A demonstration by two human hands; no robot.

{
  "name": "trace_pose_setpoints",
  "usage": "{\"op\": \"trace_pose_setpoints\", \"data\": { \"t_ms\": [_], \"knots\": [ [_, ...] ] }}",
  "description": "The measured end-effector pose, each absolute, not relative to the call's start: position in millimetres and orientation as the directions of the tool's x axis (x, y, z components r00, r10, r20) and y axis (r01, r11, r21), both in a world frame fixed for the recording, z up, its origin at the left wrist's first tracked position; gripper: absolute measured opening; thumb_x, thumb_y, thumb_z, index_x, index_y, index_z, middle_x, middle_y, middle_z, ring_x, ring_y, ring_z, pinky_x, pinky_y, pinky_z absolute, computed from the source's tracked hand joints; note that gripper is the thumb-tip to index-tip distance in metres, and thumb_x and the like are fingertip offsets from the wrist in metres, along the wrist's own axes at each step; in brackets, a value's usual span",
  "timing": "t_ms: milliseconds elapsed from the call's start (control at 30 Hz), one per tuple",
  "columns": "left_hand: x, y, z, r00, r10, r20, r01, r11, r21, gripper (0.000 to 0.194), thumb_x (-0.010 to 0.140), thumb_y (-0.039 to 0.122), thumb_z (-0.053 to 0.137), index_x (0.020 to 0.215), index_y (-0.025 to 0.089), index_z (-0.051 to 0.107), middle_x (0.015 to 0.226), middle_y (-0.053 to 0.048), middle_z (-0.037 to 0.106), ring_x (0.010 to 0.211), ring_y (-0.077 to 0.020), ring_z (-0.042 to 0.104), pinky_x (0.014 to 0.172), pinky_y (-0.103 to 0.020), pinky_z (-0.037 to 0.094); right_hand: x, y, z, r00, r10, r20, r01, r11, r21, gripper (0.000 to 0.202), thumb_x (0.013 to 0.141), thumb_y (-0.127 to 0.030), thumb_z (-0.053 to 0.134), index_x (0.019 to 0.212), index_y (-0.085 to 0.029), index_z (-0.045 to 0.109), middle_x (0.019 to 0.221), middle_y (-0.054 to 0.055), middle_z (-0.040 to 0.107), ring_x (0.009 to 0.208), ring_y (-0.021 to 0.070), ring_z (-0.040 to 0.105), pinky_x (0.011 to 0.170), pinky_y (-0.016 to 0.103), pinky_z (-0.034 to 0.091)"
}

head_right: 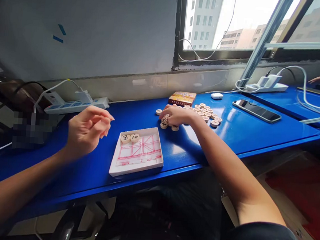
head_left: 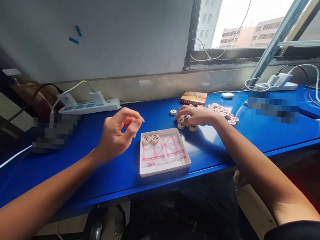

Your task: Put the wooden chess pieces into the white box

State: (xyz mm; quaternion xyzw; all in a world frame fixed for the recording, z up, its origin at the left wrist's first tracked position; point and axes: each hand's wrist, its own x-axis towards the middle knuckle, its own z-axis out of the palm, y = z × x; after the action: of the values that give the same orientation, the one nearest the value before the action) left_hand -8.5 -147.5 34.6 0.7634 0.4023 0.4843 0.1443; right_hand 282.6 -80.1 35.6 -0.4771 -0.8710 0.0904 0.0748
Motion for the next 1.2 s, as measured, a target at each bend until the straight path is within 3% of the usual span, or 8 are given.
{"op": "trace_pose_setpoints", "data": {
  "t_ms": [100, 300, 500, 600, 767, 900, 1200],
  "knots": [
    [-16.0, -119.8, 26.7, 0.219, 0.807, 0.548, 0.47, -0.58, 0.666, 0.016, 0.088, 0.033, 0.052, 0.088, 0.018, 0.058, 0.053, 0.005, 0.049, 0.045, -0.0103, 0.047, 0.044, -0.021, 0.037, 287.6, -77.5, 35.7, -0.531, 0.844, 0.076, 0.818, 0.534, -0.211, 0.039, 0.074, -0.013, 0.058, 0.108, -0.03, 0.068, 0.114, 0.006, 0.059, 0.101, 0.0251, 0.054, 0.082, 0.033, 0.048],
    [-26.0, -96.2, 11.5, 0.415, 0.777, 0.473, 0.643, -0.618, 0.452, 0.023, 0.087, 0.036, 0.05, 0.094, 0.018, 0.062, 0.056, 0.004, 0.052, 0.05, -0.0128, 0.052, 0.053, -0.024, 0.04, 274.6, -76.3, 31.7, -0.521, 0.843, 0.132, 0.833, 0.536, -0.134, 0.026, 0.078, -0.016, 0.055, 0.098, -0.024, 0.071, 0.103, 0.009, 0.058, 0.104, 0.0263, 0.051, 0.088, 0.036, 0.044],
    [-18.6, -115.3, 14.2, 0.509, 0.745, 0.43, 0.553, -0.667, 0.499, 0.033, 0.094, 0.037, 0.042, 0.12, 0.017, 0.049, 0.061, 0.005, 0.054, 0.057, -0.0134, 0.057, 0.059, -0.024, 0.044, 272.0, -89.9, 39.2, -0.527, 0.849, 0.033, 0.823, 0.52, -0.229, 0.042, 0.075, -0.01, 0.054, 0.112, -0.028, 0.065, 0.108, 0.005, 0.06, 0.088, 0.0193, 0.06, 0.07, 0.027, 0.047],
    [-15.4, -123.3, 17.0, 0.536, 0.72, 0.441, 0.53, -0.693, 0.488, 0.036, 0.095, 0.036, 0.041, 0.125, 0.016, 0.044, 0.06, 0.006, 0.053, 0.057, -0.0129, 0.057, 0.059, -0.024, 0.044, 273.0, -92.1, 42.5, -0.5, 0.866, 0.017, 0.844, 0.491, -0.214, 0.046, 0.075, -0.007, 0.052, 0.115, -0.028, 0.064, 0.114, 0.005, 0.061, 0.086, 0.0189, 0.062, 0.066, 0.026, 0.047],
    [-12.6, -130.6, 22.1, 0.555, 0.662, 0.504, 0.56, -0.745, 0.362, 0.026, 0.093, 0.031, 0.044, 0.11, 0.017, 0.057, 0.058, 0.006, 0.052, 0.05, -0.0102, 0.05, 0.053, -0.022, 0.039, 266.4, -93.1, 43.2, -0.472, 0.881, 0.019, 0.869, 0.469, -0.16, 0.044, 0.076, -0.004, 0.051, 0.114, -0.023, 0.064, 0.108, 0.006, 0.066, 0.091, 0.0198, 0.062, 0.072, 0.026, 0.047],
    [-7.1, -140.1, 24.7, 0.604, 0.59, 0.536, 0.519, -0.801, 0.297, 0.019, 0.092, 0.026, 0.047, 0.094, 0.017, 0.063, 0.076, -0.001, 0.065, 0.061, -0.0111, 0.056, 0.06, -0.023, 0.044, 261.4, -93.7, 40.4, -0.503, 0.861, 0.076, 0.853, 0.509, -0.114, 0.037, 0.081, -0.011, 0.05, 0.112, -0.023, 0.066, 0.11, 0.007, 0.064, 0.086, 0.0185, 0.062, 0.07, 0.025, 0.046],
    [4.5, -160.7, 33.0, 0.788, 0.408, 0.462, 0.379, -0.912, 0.158, 0.019, 0.094, 0.023, 0.046, 0.096, 0.017, 0.063, 0.087, -0.006, 0.067, 0.08, -0.0176, 0.058, 0.073, -0.031, 0.046, 260.5, -92.6, 39.0, -0.524, 0.845, 0.104, 0.838, 0.533, -0.115, 0.038, 0.08, -0.008, 0.053, 0.113, -0.021, 0.065, 0.106, 0.006, 0.066, 0.087, 0.0176, 0.062, 0.07, 0.024, 0.045]
  ]
}}
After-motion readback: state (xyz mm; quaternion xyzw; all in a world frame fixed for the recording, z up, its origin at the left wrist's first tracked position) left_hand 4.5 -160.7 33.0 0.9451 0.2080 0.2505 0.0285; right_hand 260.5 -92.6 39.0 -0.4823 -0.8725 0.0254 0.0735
